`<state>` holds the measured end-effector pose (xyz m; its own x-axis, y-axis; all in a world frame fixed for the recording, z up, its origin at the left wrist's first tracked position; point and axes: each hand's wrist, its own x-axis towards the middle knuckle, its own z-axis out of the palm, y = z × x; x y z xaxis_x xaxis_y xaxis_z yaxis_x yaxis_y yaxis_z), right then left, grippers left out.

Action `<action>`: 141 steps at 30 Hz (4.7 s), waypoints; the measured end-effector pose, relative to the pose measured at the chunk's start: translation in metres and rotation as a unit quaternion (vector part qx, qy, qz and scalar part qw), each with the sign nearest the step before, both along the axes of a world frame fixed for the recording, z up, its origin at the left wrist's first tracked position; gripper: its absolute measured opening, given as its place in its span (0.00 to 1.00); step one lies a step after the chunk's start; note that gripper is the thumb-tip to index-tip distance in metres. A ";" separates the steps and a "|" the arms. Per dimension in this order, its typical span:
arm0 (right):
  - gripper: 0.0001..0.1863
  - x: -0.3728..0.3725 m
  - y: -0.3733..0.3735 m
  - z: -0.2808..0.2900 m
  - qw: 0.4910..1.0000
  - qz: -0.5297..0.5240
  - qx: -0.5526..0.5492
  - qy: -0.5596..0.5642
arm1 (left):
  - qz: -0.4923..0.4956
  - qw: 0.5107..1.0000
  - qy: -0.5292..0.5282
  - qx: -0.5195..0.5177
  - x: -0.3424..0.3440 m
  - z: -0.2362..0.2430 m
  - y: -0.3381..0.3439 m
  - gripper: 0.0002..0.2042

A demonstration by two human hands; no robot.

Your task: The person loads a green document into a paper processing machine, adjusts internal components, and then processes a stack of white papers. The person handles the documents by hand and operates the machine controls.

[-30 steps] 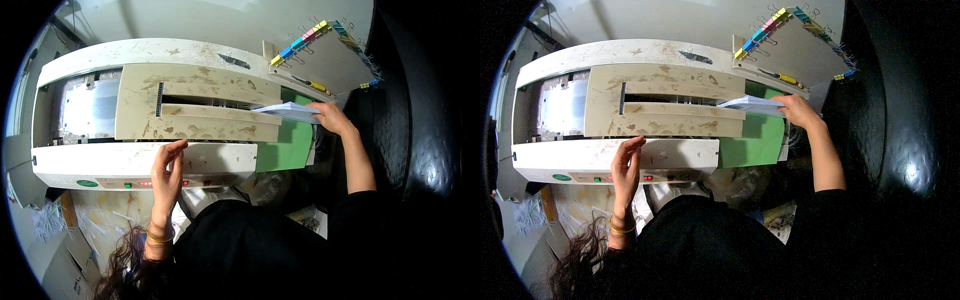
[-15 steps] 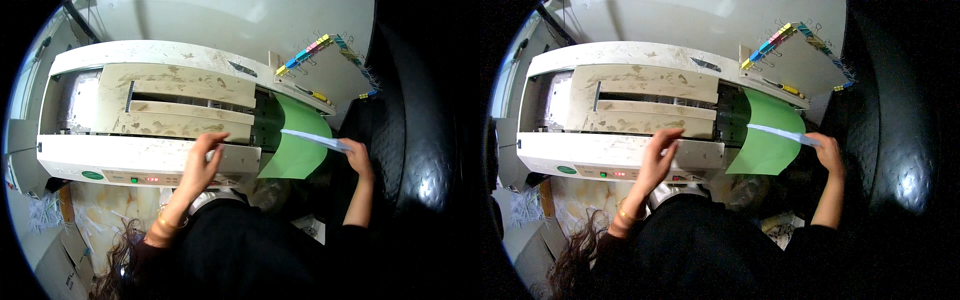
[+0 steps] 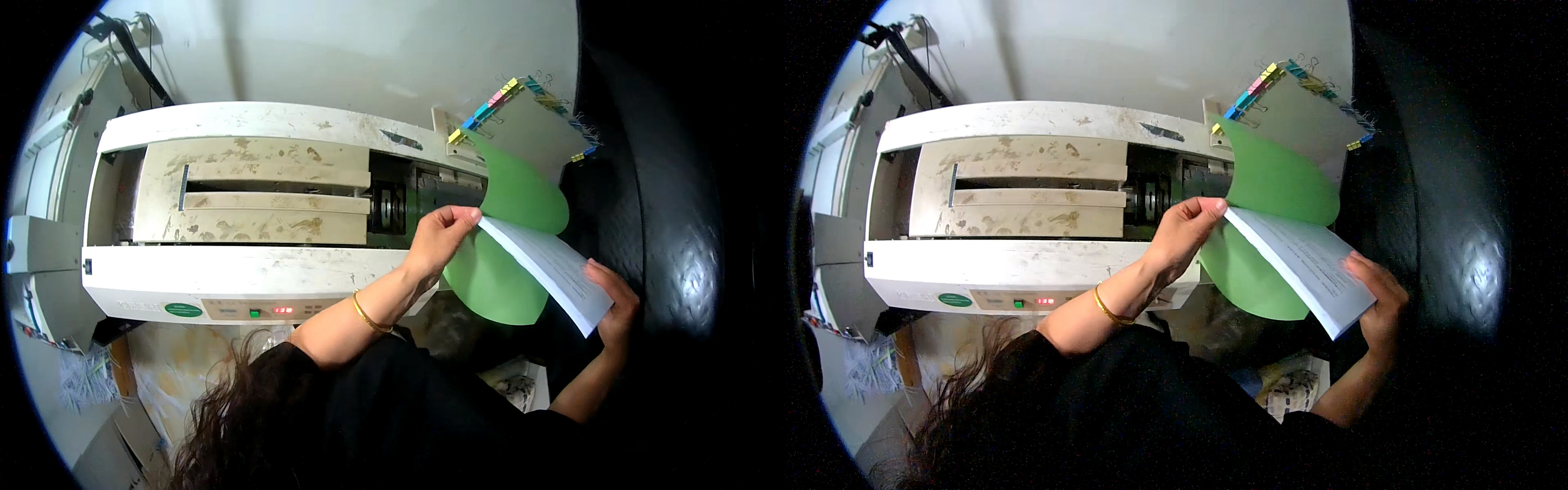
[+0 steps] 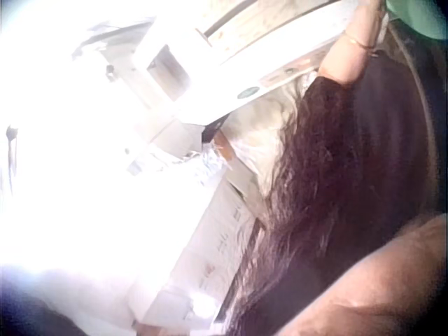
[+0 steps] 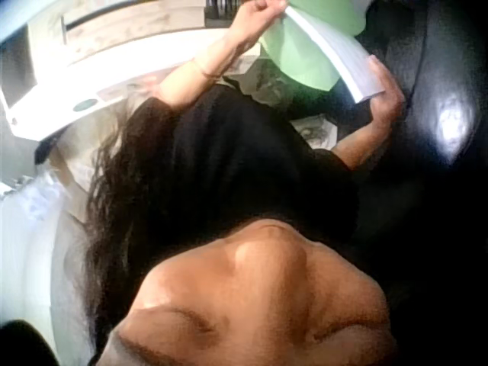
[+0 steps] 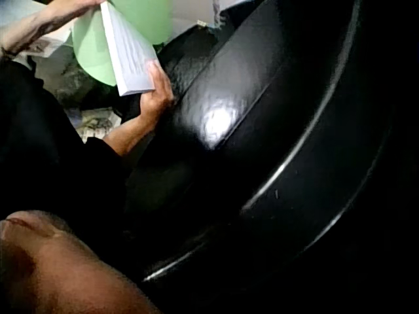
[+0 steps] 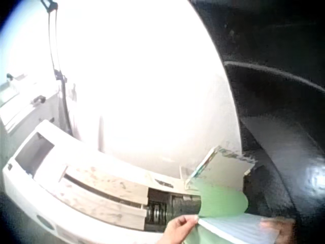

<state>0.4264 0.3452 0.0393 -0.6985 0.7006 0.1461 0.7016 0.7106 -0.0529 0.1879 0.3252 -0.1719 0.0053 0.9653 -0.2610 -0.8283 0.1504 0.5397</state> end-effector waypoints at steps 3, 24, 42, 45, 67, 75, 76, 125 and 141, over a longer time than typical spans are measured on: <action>0.14 -0.025 -0.016 0.017 0.998 0.013 0.053 -0.010 | 0.012 0.993 -0.111 0.030 -0.035 0.026 -0.008 0.11; 0.28 -0.136 0.077 -0.210 0.500 -0.175 -0.598 0.602 | 0.383 0.914 0.045 0.127 -0.166 -0.001 -0.142 0.20; 0.27 -0.197 0.034 -0.273 0.467 -0.126 -0.688 0.541 | 0.563 0.822 -0.017 0.082 -0.172 0.032 -0.180 0.09; 0.27 -0.231 0.035 -0.272 0.488 -0.104 -0.700 0.511 | 0.518 0.845 -0.113 0.073 -0.191 0.031 -0.191 0.10; 0.17 -0.617 0.000 -0.248 0.883 0.172 -0.437 -0.006 | 0.179 0.682 0.702 0.096 -0.349 -0.075 -0.260 0.07; 0.17 -0.513 -0.194 -0.270 0.924 0.045 -0.233 0.299 | 0.270 0.626 0.731 -0.025 -0.346 -0.085 -0.233 0.06; 0.17 -0.511 -0.201 -0.281 0.934 0.030 -0.193 0.300 | 0.288 0.618 0.731 -0.021 -0.350 -0.083 -0.229 0.06; 0.45 -0.463 -0.181 -0.286 0.961 -0.155 -0.154 0.167 | 0.242 0.559 0.783 -0.127 -0.476 -0.104 -0.258 0.02; 0.23 -0.356 -0.087 -0.265 0.566 -0.197 -0.714 0.362 | 0.303 0.642 0.690 -0.144 -0.377 -0.094 -0.302 0.11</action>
